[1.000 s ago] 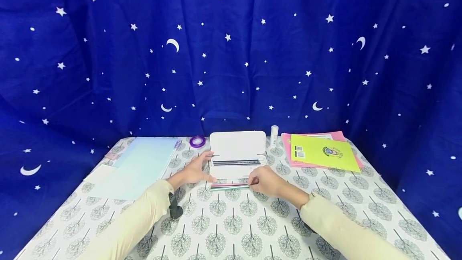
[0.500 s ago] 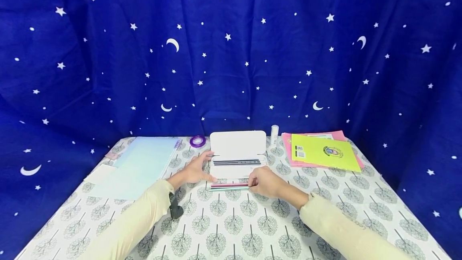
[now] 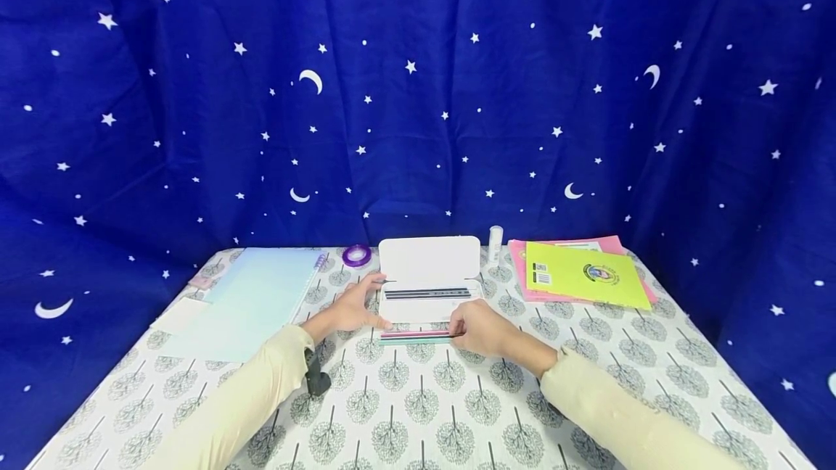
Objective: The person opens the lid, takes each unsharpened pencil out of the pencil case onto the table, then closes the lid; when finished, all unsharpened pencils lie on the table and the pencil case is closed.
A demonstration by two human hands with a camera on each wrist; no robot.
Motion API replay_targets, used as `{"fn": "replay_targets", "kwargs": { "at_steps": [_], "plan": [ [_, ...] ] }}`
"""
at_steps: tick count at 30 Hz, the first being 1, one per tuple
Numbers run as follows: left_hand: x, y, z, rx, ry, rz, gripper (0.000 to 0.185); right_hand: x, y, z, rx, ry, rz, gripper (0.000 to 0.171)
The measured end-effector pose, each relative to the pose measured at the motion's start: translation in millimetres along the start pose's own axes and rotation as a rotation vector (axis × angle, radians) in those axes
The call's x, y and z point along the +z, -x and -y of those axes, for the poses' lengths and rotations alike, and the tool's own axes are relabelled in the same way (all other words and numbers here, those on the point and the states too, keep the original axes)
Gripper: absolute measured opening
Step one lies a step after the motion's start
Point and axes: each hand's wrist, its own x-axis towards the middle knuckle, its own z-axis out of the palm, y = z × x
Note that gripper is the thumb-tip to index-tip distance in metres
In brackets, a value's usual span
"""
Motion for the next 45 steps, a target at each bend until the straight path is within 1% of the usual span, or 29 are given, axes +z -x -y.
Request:
{"fn": "replay_targets", "kwargs": {
  "at_steps": [3,8,10,15,18,21,24,30,33,39,45],
  "plan": [
    [-0.2,-0.1,-0.4,-0.004,-0.002,0.002,0.108,-1.4,-1.7,-0.8,-0.003,-0.031,0.0,0.012],
    [0.0,-0.6,-0.4,-0.009,-0.012,0.003,0.109,-6.4,-7.7,-1.9,-0.004,-0.051,-0.042,0.008],
    [0.0,-0.9,0.0,-0.007,-0.011,0.003,0.109,-9.1,-11.3,-3.0,0.007,-0.028,-0.061,0.008],
    [-0.8,-0.1,-0.5,-0.004,-0.008,0.0,0.109,-16.3,-21.8,-9.9,0.039,0.01,-0.068,0.01],
    [-0.6,0.2,-0.9,-0.007,-0.013,0.002,0.109,-18.9,-28.1,-15.7,0.029,0.014,-0.062,0.008],
    [0.3,-0.5,-0.6,-0.004,-0.015,0.0,0.108,-19.2,-34.3,-21.2,0.008,0.024,-0.082,0.007],
    [0.9,-0.7,-0.4,0.004,-0.016,-0.004,0.108,-17.4,-40.4,-26.0,0.015,0.033,-0.1,0.009],
    [2.1,-0.7,0.6,-0.005,-0.016,-0.003,0.109,-14.7,-54.0,-32.2,0.122,0.052,-0.056,0.017],
    [1.6,-1.6,-0.1,-0.01,-0.024,-0.001,0.109,-15.6,-58.9,-34.4,0.152,0.063,-0.029,0.02],
    [-0.1,-2.5,-0.9,-0.008,-0.039,0.006,0.11,-16.3,-62.0,-36.4,0.18,0.053,0.01,0.024],
    [-0.9,-2.1,0.9,-0.004,-0.044,0.005,0.11,-14.8,-63.8,-36.7,0.158,0.047,0.033,0.023]
  ]
}}
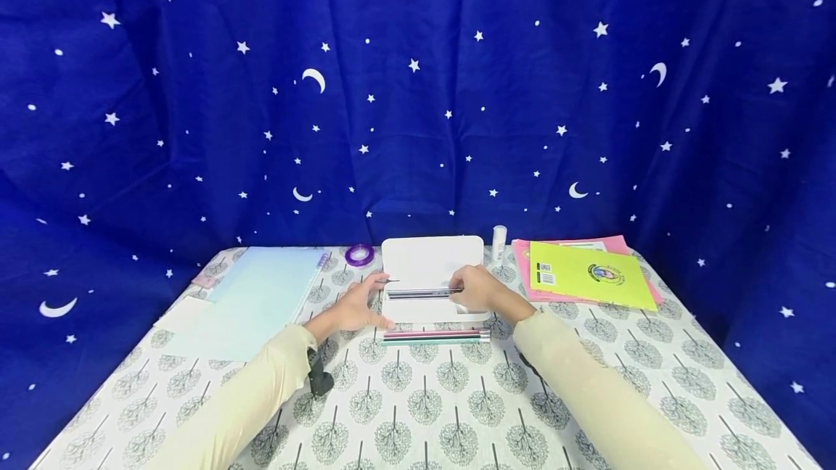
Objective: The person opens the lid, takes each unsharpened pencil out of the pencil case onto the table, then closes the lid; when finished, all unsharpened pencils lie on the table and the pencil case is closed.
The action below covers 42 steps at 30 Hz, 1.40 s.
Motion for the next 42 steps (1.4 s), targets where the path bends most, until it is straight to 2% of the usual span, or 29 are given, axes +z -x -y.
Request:
{"fn": "replay_targets", "kwargs": {
  "at_steps": [5,15,22,32,42],
  "plan": [
    [0.8,-0.2,1.3,-0.001,0.008,-0.002,0.11,2.3,-1.8,-1.9,-0.031,0.006,0.001,0.02],
    [1.9,-0.5,1.2,0.007,0.006,-0.01,0.108,2.2,-0.4,-1.0,-0.05,-0.054,-0.025,0.01],
    [1.7,2.7,-2.1,-0.005,0.029,-0.006,0.107,4.3,2.2,-1.5,-0.102,-0.073,-0.035,0.008],
    [1.9,2.8,-1.4,-0.004,0.033,-0.013,0.108,4.9,2.6,-4.3,-0.16,-0.022,-0.062,0.008],
    [2.7,0.6,0.4,-0.008,0.006,-0.01,0.109,6.4,5.9,-3.8,-0.111,-0.018,-0.082,0.008]
  ]
}}
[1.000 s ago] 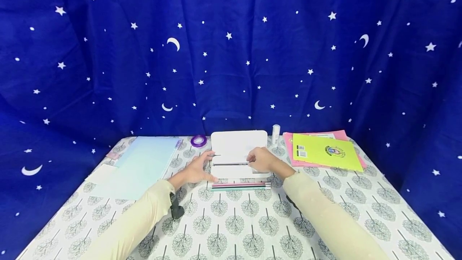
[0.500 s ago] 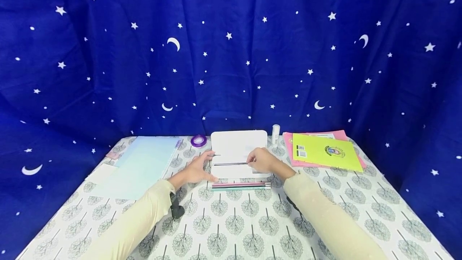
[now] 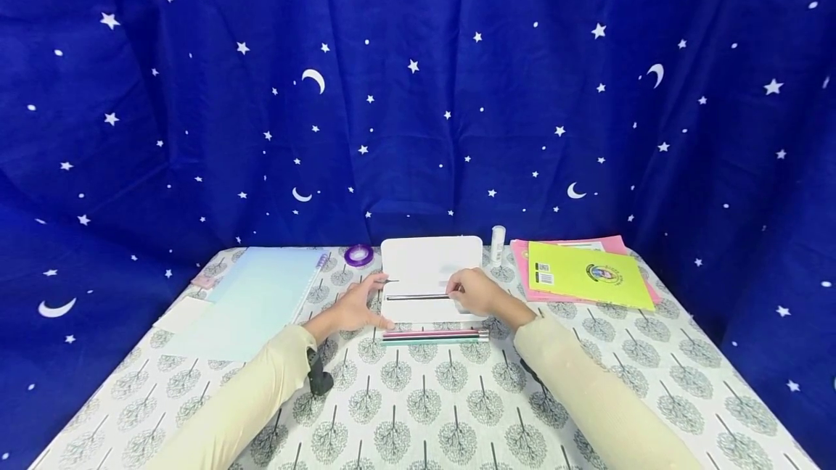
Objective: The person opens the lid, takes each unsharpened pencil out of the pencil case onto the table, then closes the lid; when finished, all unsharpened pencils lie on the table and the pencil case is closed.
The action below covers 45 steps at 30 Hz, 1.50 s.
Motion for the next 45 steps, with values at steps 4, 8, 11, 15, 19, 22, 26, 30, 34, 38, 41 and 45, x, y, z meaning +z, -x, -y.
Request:
{"fn": "replay_targets", "kwargs": {
  "at_steps": [4,8,11,15,19,22,26,30,34,38,41,45],
  "plan": [
    [0.1,0.2,0.0,0.008,0.005,-0.001,0.109,-1.1,2.0,2.1,-0.028,0.013,-0.021,0.01],
    [-0.7,0.7,-0.6,0.014,0.005,-0.001,0.108,-4.8,6.0,5.4,-0.039,0.017,-0.034,0.012],
    [-1.5,0.7,-0.9,0.012,0.003,0.003,0.108,-7.2,9.1,7.9,-0.036,0.01,-0.03,0.012],
    [-1.9,0.6,-1.1,0.008,-0.006,0.003,0.108,-9.2,14.1,9.9,-0.038,0.003,-0.025,0.012],
    [-1.9,1.7,-1.2,0.008,0.001,0.007,0.108,-11.2,21.2,11.2,-0.036,-0.006,-0.017,0.012],
    [-2.0,3.0,-1.3,0.01,0.014,0.003,0.108,-13.0,27.2,14.2,-0.042,-0.015,-0.009,0.011],
    [-2.2,3.4,-1.3,0.01,0.034,-0.001,0.108,-15.9,37.0,21.1,-0.036,-0.067,-0.006,0.008],
    [-1.9,2.1,-0.5,0.01,0.044,0.0,0.108,-17.9,47.0,28.5,-0.027,-0.131,0.008,0.008],
    [-1.1,0.1,0.9,0.011,0.023,-0.004,0.106,-18.2,55.7,34.7,-0.019,-0.157,0.033,0.009],
    [-1.1,-0.4,0.9,0.013,0.023,-0.001,0.106,-17.5,63.3,39.6,-0.018,-0.154,0.047,0.009],
    [-1.5,0.9,0.0,0.018,0.04,0.001,0.107,-16.1,68.0,42.8,-0.018,-0.171,0.047,0.009],
    [-2.6,1.9,-0.7,0.021,0.041,-0.001,0.108,-13.9,71.4,47.0,-0.027,-0.221,0.053,0.009]
  ]
}}
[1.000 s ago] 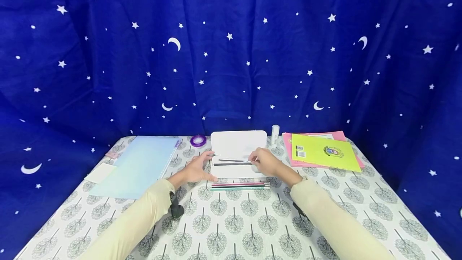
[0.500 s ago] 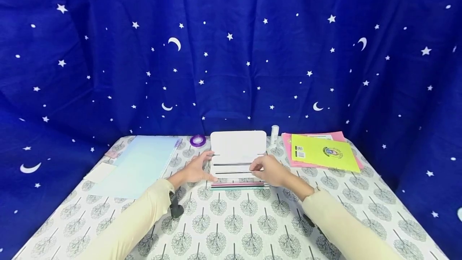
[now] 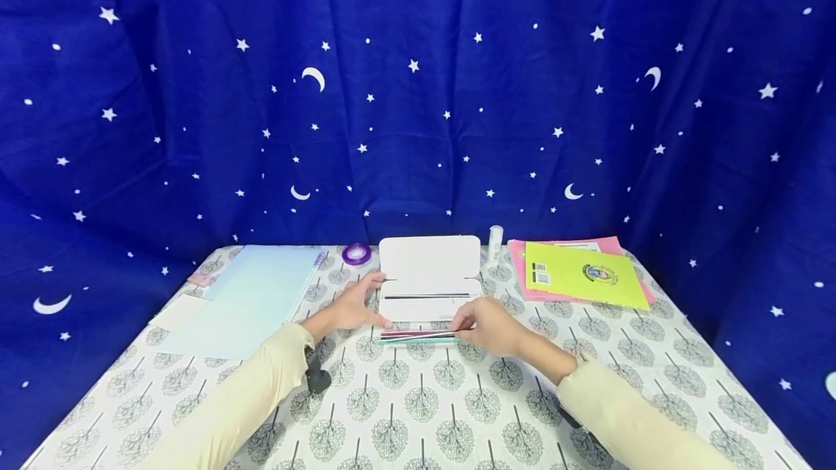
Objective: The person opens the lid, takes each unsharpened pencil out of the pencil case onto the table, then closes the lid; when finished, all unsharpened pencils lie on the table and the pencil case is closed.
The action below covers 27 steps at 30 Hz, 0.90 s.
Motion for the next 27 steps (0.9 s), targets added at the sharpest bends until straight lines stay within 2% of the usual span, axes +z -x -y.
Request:
{"fn": "replay_targets", "kwargs": {
  "at_steps": [5,15,27],
  "plan": [
    [0.3,-0.1,-0.8,-0.004,-0.015,0.002,0.108,6.0,3.2,2.3,-0.004,-0.021,0.001,0.01],
    [0.4,0.6,-1.3,-0.005,-0.014,0.001,0.108,19.4,5.5,2.0,0.001,0.052,-0.021,0.016],
    [1.1,0.1,0.7,-0.02,-0.011,0.003,0.107,21.5,-2.4,-3.6,-0.027,0.111,-0.029,0.018]
  ]
}}
